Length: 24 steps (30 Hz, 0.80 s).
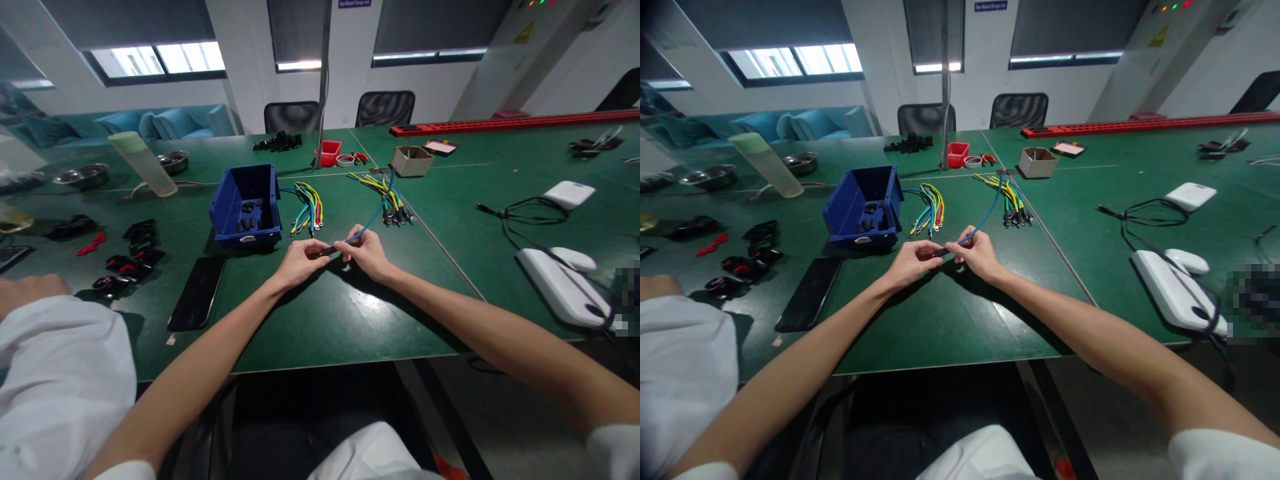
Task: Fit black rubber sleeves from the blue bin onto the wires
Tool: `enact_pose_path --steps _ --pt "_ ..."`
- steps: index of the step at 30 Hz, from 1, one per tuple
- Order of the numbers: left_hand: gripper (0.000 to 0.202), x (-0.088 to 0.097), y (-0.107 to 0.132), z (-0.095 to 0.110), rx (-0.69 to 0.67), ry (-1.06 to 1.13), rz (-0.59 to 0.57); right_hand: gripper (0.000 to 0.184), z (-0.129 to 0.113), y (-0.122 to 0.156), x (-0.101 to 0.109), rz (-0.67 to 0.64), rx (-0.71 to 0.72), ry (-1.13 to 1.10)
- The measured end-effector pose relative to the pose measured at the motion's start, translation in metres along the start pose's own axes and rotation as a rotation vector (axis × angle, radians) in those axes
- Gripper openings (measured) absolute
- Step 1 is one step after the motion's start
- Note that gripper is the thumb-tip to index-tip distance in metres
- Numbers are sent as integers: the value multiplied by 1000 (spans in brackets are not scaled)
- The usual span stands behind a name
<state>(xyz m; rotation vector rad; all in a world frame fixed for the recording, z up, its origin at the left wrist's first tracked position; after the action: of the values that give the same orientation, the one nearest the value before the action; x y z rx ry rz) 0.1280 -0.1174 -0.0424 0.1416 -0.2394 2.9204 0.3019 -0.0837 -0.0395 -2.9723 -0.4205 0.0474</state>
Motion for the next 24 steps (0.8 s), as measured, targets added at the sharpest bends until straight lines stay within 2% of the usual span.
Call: enact_pose_path --steps 14,24 --pt "37 -3 2 3 11 115 69 51 0 -3 1 34 -34 -67" --pt "44 -1 1 5 46 155 40 53 2 -4 2 13 -74 -99"
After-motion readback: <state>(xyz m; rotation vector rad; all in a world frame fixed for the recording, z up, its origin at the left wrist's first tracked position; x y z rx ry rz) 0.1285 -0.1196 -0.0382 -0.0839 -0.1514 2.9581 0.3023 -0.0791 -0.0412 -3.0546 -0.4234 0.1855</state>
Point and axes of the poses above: each hand's wrist, its own y-axis away from the middle knuckle, its own x-axis out of the back of the hand, z = x × y, the point moved 1 cm from there along -y, towards the middle knuckle, and after that the axes turned 3 degrees about -x, right-handed, at the moved point
